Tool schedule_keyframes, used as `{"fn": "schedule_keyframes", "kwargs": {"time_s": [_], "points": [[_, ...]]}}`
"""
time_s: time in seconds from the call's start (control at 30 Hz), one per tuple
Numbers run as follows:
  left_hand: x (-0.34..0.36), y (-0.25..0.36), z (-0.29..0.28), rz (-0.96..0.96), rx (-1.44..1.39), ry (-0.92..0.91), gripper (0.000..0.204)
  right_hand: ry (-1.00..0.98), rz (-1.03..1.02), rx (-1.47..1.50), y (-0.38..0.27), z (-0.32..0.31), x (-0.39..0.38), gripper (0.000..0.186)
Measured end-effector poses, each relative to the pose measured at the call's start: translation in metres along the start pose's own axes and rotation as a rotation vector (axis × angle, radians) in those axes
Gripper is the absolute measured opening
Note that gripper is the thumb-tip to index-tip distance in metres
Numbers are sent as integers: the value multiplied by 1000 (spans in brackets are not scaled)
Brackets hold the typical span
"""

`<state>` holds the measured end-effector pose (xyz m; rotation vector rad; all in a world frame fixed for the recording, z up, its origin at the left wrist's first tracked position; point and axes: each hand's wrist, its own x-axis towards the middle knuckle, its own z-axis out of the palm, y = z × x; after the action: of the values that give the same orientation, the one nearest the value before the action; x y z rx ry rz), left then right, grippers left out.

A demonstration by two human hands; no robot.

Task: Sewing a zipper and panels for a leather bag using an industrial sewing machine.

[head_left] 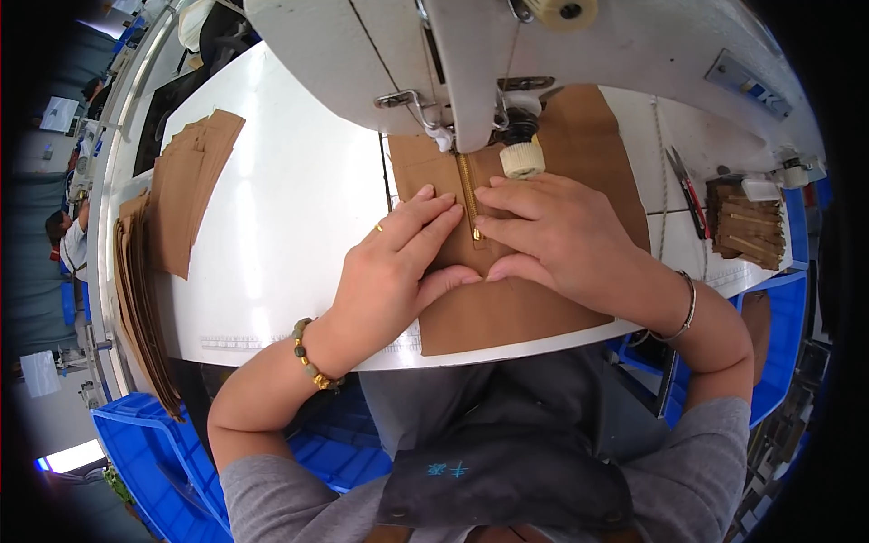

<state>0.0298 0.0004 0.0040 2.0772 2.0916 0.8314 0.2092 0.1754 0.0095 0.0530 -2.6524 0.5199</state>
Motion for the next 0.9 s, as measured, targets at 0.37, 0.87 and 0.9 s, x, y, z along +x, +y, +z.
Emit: {"fn": "schedule_keyframes", "kwargs": {"time_s": [0.37, 0.87, 0.9], "points": [[11, 2, -10, 79, 83, -84, 64, -37, -19, -65, 0, 0, 1, 44], [34, -22, -3, 20, 84, 6, 56, -42, 116, -61, 22, 6, 14, 46], [33, -24, -1, 20, 86, 25, 55, -58, 127, -59, 23, 6, 15, 45]]}}
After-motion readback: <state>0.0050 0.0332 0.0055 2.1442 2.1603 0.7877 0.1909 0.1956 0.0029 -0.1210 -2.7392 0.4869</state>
